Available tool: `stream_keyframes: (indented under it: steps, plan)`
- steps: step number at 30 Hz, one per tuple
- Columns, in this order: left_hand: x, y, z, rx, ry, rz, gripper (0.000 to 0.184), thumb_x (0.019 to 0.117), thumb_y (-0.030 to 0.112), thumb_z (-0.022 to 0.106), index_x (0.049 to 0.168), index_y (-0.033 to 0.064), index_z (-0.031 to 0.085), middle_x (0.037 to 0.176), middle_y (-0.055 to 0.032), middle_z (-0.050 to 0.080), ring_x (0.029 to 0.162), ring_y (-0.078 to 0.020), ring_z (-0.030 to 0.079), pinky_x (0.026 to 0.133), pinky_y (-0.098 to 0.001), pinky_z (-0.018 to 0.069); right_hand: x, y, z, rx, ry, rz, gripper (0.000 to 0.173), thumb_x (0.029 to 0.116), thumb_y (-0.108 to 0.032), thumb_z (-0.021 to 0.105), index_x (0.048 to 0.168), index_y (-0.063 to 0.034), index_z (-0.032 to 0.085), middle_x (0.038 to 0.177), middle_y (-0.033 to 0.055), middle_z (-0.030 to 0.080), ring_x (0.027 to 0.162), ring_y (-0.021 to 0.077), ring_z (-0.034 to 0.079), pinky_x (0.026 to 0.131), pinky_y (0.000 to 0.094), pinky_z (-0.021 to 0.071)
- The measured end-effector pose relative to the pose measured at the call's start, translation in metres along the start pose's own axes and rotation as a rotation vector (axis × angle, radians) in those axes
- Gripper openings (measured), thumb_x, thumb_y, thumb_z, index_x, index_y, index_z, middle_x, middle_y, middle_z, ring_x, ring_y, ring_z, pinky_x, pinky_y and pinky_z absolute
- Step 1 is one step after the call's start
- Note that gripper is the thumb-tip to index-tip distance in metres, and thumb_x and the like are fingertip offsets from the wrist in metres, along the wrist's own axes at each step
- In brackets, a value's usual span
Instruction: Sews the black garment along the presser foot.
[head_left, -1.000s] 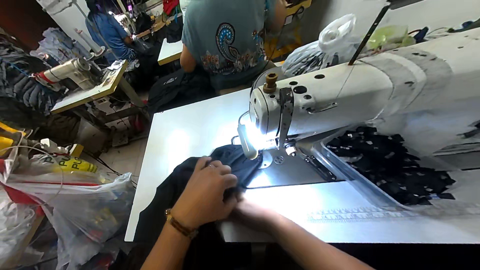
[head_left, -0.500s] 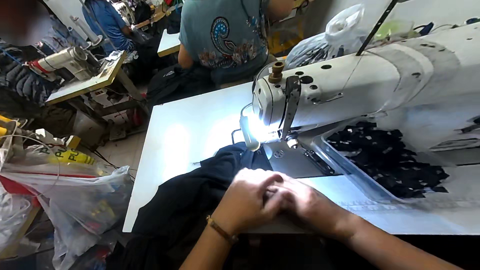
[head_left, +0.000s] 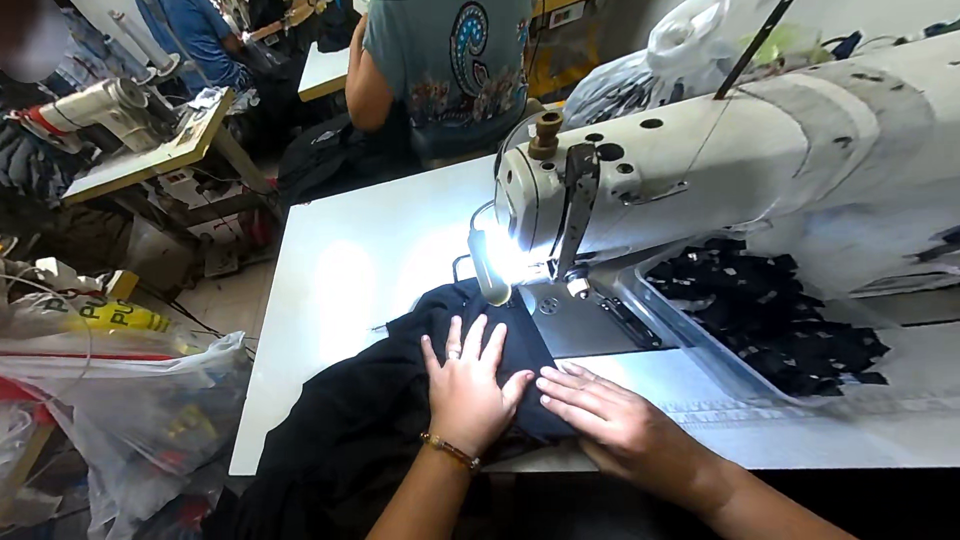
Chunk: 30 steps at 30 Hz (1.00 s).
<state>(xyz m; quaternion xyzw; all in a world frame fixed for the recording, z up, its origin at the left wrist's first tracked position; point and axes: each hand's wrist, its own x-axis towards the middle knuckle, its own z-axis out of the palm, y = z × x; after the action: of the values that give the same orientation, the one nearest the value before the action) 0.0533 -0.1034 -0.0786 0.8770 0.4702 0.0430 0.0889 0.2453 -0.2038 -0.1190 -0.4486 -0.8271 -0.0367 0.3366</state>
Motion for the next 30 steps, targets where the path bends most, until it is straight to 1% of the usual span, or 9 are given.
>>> stream_keyframes:
  steps: [18,22,23,24,26,27,28,29,30]
  plan:
    - [0.04,-0.015,-0.018,-0.069,-0.078,-0.013,0.066,0.1009,0.065,0.044,0.159,0.0345,0.04,0.169,0.0038,0.028,0.159,-0.0279,0.014,0.119,-0.0732,0.0,0.03,0.016,0.014,-0.015,0.031,0.118,0.036,0.0869,-0.009,0.049,0.105,-0.0008,0.078,0.12,0.0144,0.074,0.123,0.0285,0.067,0.111,0.0427,0.0478]
    - [0.062,-0.024,-0.024,-0.094,-0.149,-0.015,0.066,0.1002,0.067,0.044,0.159,0.0368,0.038,0.171,0.0066,0.023,0.16,-0.0265,0.008,0.12,-0.0723,-0.0037,0.045,0.024,0.02,-0.01,0.022,0.137,0.035,0.0832,-0.009,0.052,0.105,0.0036,0.077,0.118,0.0178,0.074,0.12,0.0338,0.068,0.108,0.0476,0.0493]
    - [0.065,-0.027,-0.026,-0.115,-0.16,0.006,0.063,0.102,0.061,0.046,0.159,0.0354,0.039,0.171,0.0058,0.023,0.16,-0.0268,0.007,0.12,-0.072,-0.0045,0.049,0.026,0.021,-0.008,0.017,0.142,0.036,0.0823,-0.008,0.053,0.106,0.0045,0.077,0.118,0.0188,0.074,0.12,0.0348,0.068,0.108,0.0484,0.0493]
    - [0.065,-0.031,-0.029,-0.152,-0.151,0.042,0.058,0.1034,0.049,0.049,0.158,0.0326,0.042,0.17,0.0039,0.027,0.16,-0.028,0.008,0.119,-0.0723,-0.0043,0.052,0.027,0.022,-0.011,0.021,0.144,0.035,0.082,-0.008,0.054,0.105,0.0047,0.077,0.118,0.019,0.074,0.12,0.035,0.068,0.108,0.0481,0.0494]
    - [0.051,-0.037,-0.037,-0.257,-0.067,0.144,0.054,0.0954,0.012,0.055,0.149,0.0204,0.057,0.163,-0.0024,0.042,0.159,-0.0321,0.013,0.12,-0.0729,-0.0033,0.054,0.028,0.023,-0.018,0.036,0.146,0.034,0.0828,-0.009,0.054,0.104,0.0052,0.077,0.117,0.0193,0.074,0.119,0.0352,0.068,0.108,0.0475,0.0493]
    - [0.04,-0.039,-0.038,-0.264,0.017,0.209,0.046,0.0901,0.0,0.059,0.132,0.0137,0.07,0.152,-0.0051,0.055,0.157,-0.0336,0.02,0.121,-0.073,-0.0004,0.054,0.028,0.024,-0.026,0.038,0.152,0.034,0.0839,-0.01,0.054,0.104,0.0049,0.077,0.117,0.019,0.074,0.119,0.0349,0.068,0.109,0.0475,0.049]
    - [0.029,-0.04,-0.038,-0.208,0.117,0.298,0.031,0.0864,-0.004,0.064,0.11,0.0111,0.078,0.136,-0.005,0.067,0.154,-0.0345,0.03,0.12,-0.0745,0.0039,0.054,0.029,0.025,-0.04,0.043,0.154,0.033,0.0848,-0.01,0.054,0.104,0.0046,0.077,0.116,0.0186,0.074,0.119,0.0345,0.068,0.109,0.0476,0.0492]
    - [0.016,-0.039,-0.041,-0.142,0.184,0.389,0.019,0.0837,-0.003,0.069,0.091,0.0122,0.078,0.119,-0.0024,0.075,0.148,-0.0329,0.041,0.12,-0.0761,0.0075,0.055,0.029,0.026,-0.061,0.048,0.15,0.033,0.0847,-0.01,0.054,0.103,0.0041,0.077,0.116,0.0183,0.075,0.118,0.0343,0.069,0.108,0.0479,0.0497]
    - [0.001,-0.034,-0.045,-0.115,0.189,0.46,0.016,0.084,-0.001,0.07,0.084,0.0143,0.077,0.103,0.0006,0.077,0.138,-0.0284,0.053,0.119,-0.076,0.0104,0.056,0.029,0.027,-0.082,0.047,0.144,0.032,0.0839,-0.009,0.054,0.101,0.0041,0.077,0.115,0.0187,0.075,0.117,0.035,0.069,0.107,0.0493,0.0504]
